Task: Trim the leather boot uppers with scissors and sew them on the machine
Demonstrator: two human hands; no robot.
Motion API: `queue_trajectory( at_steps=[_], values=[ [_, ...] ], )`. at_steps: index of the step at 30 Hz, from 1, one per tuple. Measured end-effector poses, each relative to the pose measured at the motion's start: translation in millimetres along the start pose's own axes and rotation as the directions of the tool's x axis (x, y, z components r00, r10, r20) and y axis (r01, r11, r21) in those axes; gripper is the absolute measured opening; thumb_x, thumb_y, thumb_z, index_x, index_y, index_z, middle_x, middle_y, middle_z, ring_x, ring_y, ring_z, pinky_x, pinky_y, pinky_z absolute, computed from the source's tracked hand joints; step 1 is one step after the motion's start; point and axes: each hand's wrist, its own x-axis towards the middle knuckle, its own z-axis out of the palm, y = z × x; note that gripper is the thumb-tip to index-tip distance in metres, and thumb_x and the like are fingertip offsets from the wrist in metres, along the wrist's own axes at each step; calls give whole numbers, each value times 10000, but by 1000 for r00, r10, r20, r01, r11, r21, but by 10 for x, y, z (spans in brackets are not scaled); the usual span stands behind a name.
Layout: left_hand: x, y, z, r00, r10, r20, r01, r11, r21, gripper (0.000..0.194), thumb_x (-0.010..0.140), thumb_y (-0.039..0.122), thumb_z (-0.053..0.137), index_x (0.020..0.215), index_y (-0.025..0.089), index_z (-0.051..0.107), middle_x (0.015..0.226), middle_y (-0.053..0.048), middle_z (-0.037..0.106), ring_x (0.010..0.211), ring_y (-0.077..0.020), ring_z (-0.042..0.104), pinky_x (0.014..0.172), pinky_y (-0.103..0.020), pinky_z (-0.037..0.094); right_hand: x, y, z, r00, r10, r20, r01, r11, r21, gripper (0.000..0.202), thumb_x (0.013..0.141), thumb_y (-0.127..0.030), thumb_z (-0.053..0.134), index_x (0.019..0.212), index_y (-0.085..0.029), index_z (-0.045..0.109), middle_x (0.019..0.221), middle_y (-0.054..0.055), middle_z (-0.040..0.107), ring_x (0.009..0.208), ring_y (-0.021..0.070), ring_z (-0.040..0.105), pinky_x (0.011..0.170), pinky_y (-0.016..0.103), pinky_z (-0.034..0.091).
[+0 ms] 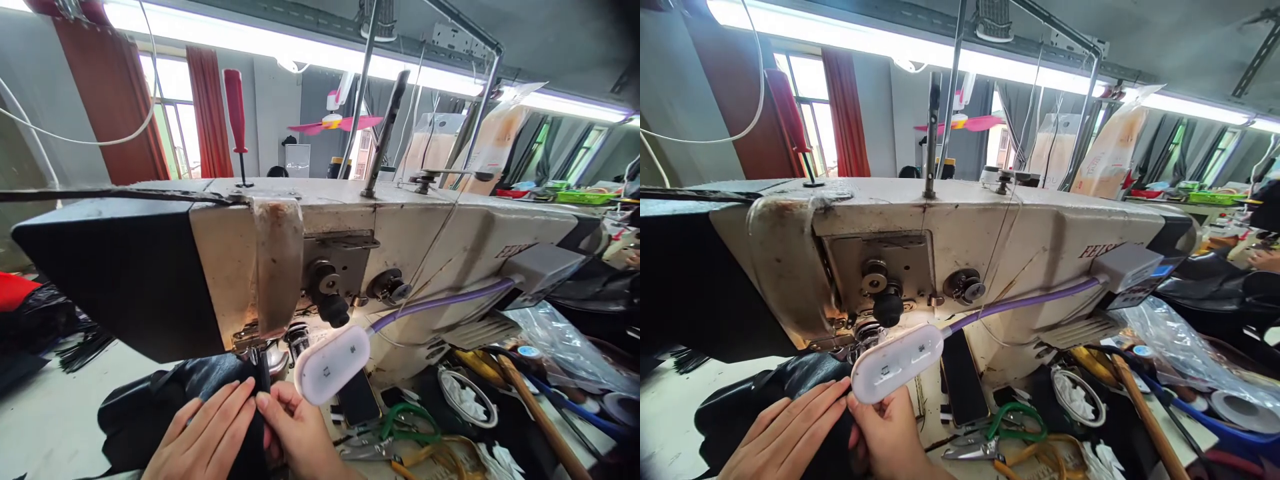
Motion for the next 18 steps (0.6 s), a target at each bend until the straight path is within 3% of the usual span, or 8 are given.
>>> queue_trajectory(
  at_steps=[2,6,9,12,16,18],
  values=[
    [4,-76,27,997,60,-46,-59,998,17,372,905,247,487,1258,211,596,1321,9,636,1174,-172,549,1001,-319,313,23,0,37,1000,1,-25,0,1000,9,720,485,-877,633,653,-207,431,404,-78,448,323,45,347,333,177,243],
    [34,-188,28,983,166,-76,-162,985,62,533,873,532,514,1276,192,595,1312,-14,642,1157,-188,564,942,-299,363,45,3,64,997,-61,-56,62,998,14,694,538,-849,644,643,-190,453,415,-68,457,340,34,343,359,175,231],
    [55,-168,-15,996,81,-27,-81,997,17,533,882,544,490,1294,216,567,1308,-20,645,1147,-205,583,935,-329,388,52,-6,76,990,-97,-99,101,994,32,666,582,-819,654,640,-183,465,445,-52,482,356,33,353,374,175,239],
    [54,-163,-30,999,17,31,-17,1000,2,516,881,502,490,1321,236,537,1352,-17,611,1156,-229,591,950,-375,388,66,-24,120,981,-104,-165,112,993,37,684,534,-840,658,603,-188,466,432,-48,466,358,47,356,374,189,264],
    [33,-270,28,990,143,-2,-142,988,57,591,821,499,561,1355,249,520,1386,7,581,1127,-218,610,887,-345,407,101,37,156,963,-71,-258,88,995,53,733,440,-880,658,619,-186,503,424,-44,460,354,60,350,366,203,285],
    [37,-309,53,990,140,3,-140,988,69,603,804,508,575,1351,259,524,1384,21,581,1127,-217,610,902,-348,394,112,103,114,944,-105,-313,118,993,23,717,465,-861,672,642,-180,533,436,-34,472,377,78,383,381,213,324]
  ],
)
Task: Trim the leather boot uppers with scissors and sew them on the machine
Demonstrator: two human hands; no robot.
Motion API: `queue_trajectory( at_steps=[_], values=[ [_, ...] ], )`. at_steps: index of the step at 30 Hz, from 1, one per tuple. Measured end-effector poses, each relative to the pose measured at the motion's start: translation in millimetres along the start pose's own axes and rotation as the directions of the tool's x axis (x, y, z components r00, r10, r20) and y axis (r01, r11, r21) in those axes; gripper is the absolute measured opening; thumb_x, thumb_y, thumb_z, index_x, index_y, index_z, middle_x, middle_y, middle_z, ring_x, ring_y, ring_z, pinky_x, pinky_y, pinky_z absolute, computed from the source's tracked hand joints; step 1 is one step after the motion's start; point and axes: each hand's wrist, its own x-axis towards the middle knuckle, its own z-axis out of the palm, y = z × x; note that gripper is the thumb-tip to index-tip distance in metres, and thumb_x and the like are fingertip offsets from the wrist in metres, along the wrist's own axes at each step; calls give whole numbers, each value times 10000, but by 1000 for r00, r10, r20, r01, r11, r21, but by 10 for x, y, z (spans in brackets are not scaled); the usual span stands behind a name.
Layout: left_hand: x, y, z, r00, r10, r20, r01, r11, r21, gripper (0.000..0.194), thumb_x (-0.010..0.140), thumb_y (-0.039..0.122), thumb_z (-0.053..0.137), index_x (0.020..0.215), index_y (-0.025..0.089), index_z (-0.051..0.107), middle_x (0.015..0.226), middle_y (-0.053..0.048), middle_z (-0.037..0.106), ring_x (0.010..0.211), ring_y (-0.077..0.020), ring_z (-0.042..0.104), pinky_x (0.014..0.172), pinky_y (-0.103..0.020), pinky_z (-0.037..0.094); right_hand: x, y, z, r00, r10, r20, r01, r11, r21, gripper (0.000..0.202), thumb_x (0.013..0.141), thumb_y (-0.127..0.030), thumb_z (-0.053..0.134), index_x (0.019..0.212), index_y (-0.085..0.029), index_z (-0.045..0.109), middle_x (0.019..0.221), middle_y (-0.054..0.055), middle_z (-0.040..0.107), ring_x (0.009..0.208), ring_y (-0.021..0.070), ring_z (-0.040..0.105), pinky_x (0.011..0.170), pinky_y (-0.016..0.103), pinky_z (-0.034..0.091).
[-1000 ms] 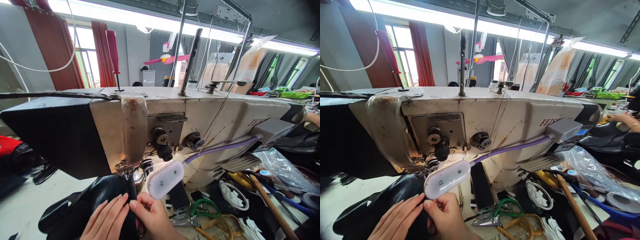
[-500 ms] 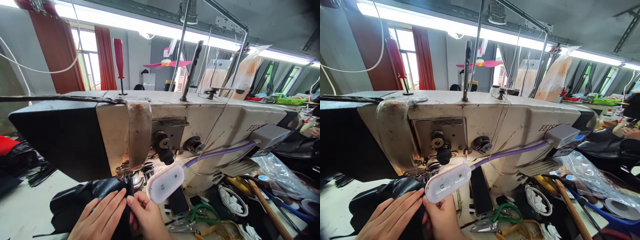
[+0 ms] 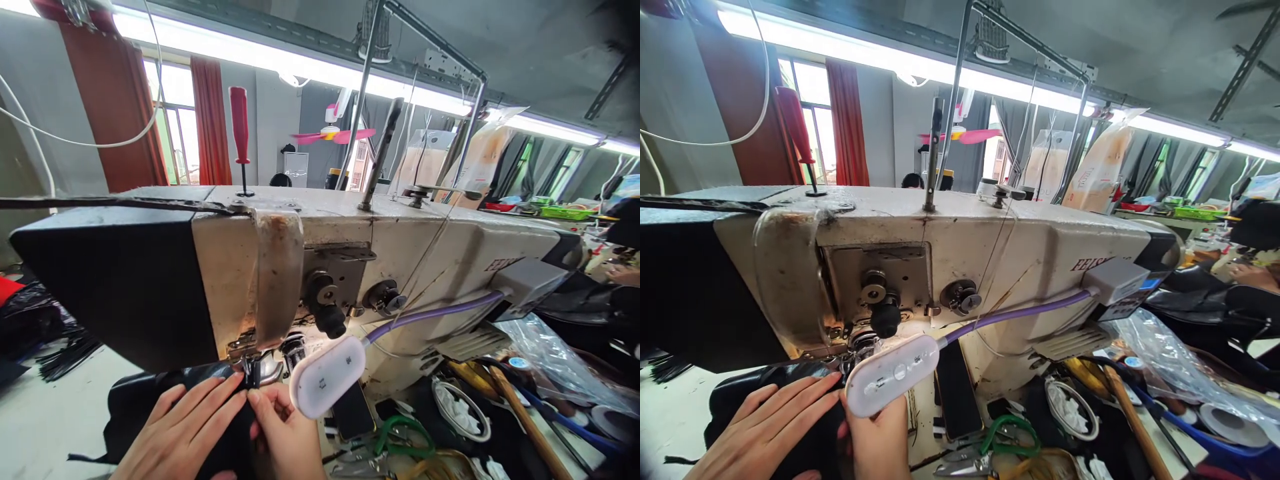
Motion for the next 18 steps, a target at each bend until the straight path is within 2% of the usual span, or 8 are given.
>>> queue_trajectory(
  at_steps=[4,6,7,9,11,13,15,18],
  values=[
    [78,21,-16,999,-40,18,40,999,1,572,789,479,588,1311,247,555,1328,20,627,1107,-212,620,924,-352,362,36,41,-190,972,-233,-28,224,958,-181,534,701,-701,667,685,-168,633,513,19,562,500,148,523,500,256,451],
    [138,54,-40,998,-57,23,57,998,-6,563,771,472,619,1272,219,579,1275,-1,666,1079,-213,634,916,-348,362,50,-9,-288,903,-430,8,405,843,-354,387,837,-531,613,740,-163,682,606,56,630,602,178,583,601,275,493],
    [165,70,-51,997,-70,25,70,997,-10,563,762,477,632,1252,205,589,1247,-13,683,1061,-217,642,912,-349,365,56,-44,-327,838,-542,64,510,736,-445,317,878,-435,579,767,-163,699,660,72,659,658,190,606,658,287,504],
    [204,96,-66,997,-79,19,79,997,-20,575,754,499,645,1230,181,596,1209,-34,702,1035,-224,651,901,-349,373,72,-119,-380,650,-722,238,695,439,-570,234,892,-267,522,815,-172,722,768,91,703,761,210,638,762,310,507],
    [221,111,-73,996,-86,26,87,996,-28,600,757,525,649,1235,168,586,1206,-51,702,1035,-233,651,893,-348,385,95,-185,-407,471,-792,388,777,165,-608,238,866,-175,497,881,-189,735,850,88,726,818,220,655,815,322,503],
    [221,121,-76,996,-82,25,83,996,-36,623,764,552,642,1246,161,576,1207,-62,701,1037,-236,651,882,-344,397,125,-237,-419,377,-810,448,786,24,-618,268,851,-153,491,958,-197,732,902,82,735,847,224,666,839,327,502],
    [210,130,-76,997,-80,24,80,996,-34,641,772,566,632,1255,150,567,1207,-72,699,1036,-238,651,875,-345,402,155,-275,-429,354,-808,471,794,-7,-608,284,850,-161,480,992,-186,725,924,86,734,869,226,669,851,329,502],
    [190,147,-69,997,-76,14,76,997,-19,639,783,590,609,1232,137,580,1189,-85,707,1021,-241,655,871,-351,401,181,-312,-451,381,-771,511,813,16,-582,301,851,-170,463,1008,-169,720,939,91,728,889,223,665,862,327,501]
  ],
)
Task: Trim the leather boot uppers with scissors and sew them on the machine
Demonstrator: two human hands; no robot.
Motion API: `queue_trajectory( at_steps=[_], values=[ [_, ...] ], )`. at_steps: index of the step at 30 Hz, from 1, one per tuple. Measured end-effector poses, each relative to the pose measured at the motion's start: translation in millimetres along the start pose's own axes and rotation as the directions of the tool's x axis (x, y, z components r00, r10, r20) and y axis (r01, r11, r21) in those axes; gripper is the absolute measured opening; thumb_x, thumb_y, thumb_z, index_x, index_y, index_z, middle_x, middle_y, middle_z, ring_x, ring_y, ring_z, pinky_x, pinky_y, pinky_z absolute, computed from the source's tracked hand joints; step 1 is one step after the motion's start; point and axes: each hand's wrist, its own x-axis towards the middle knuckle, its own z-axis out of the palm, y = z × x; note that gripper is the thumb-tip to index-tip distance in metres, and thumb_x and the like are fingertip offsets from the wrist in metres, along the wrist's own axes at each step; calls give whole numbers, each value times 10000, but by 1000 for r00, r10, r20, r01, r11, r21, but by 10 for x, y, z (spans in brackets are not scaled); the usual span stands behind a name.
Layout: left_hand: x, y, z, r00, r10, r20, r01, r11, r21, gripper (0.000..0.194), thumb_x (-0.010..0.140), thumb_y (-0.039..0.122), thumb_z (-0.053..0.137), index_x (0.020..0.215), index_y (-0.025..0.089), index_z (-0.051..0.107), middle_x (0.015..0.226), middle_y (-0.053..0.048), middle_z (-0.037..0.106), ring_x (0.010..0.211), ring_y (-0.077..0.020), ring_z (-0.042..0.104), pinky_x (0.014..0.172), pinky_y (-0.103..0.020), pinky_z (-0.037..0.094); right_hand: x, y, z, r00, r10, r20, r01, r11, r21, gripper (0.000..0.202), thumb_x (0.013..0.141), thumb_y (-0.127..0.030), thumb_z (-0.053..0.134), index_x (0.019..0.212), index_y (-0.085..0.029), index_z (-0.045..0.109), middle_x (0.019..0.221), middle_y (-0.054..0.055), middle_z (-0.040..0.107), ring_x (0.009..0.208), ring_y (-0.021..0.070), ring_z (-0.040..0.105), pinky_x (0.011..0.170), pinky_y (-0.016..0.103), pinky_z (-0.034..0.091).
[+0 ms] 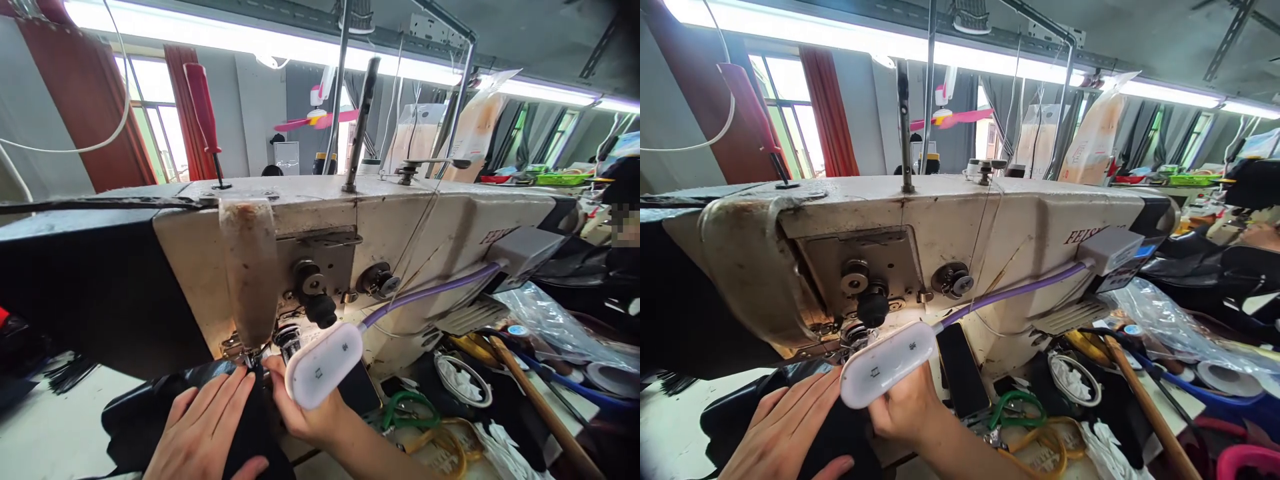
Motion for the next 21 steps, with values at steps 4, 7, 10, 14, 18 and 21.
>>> queue_trajectory(
  at_steps=[4,7,10,14,18,21],
  values=[
    [-13,14,24,1000,-17,19,17,1000,1,647,796,628,582,1228,146,583,1197,-87,703,1028,-246,653,875,-358,397,4,3,-48,999,10,54,-8,1000,-29,329,851,-162,436,1019,-165,719,964,100,724,884,231,660,867,344,490],
    [-26,13,66,999,-21,36,21,1000,0,684,795,652,577,1249,140,573,1215,-92,694,1044,-250,650,875,-363,401,29,0,-75,996,3,88,5,996,-84,303,854,-165,436,948,-178,724,930,84,731,814,220,653,806,321,488],
    [-55,1,124,999,-15,31,15,1000,0,730,772,679,588,1252,129,571,1221,-101,690,1044,-253,654,854,-357,423,66,31,-22,982,-23,187,49,989,-141,283,857,-192,442,893,-196,722,881,56,734,740,201,632,723,292,479],
    [-98,-51,184,1000,1,16,0,999,-42,780,747,685,609,1279,119,541,1228,-115,684,1050,-253,660,837,-341,461,92,97,133,982,11,188,13,992,-126,258,821,-255,458,723,-223,694,742,49,708,710,222,616,693,316,472],
    [-126,-135,183,998,-35,43,40,991,-128,793,727,636,658,1336,166,470,1238,-104,678,1083,-262,650,856,-339,492,139,51,63,990,4,139,4,998,-60,239,826,-228,465,748,-214,690,790,56,718,681,214,610,660,318,456],
    [-141,-140,172,995,-80,60,90,978,-186,786,724,588,679,1372,220,426,1243,-90,675,1095,-276,644,861,-347,503,193,-36,-87,988,19,156,-6,996,-87,245,849,-203,455,821,-206,698,869,53,727,688,195,605,659,302,445]
  ],
)
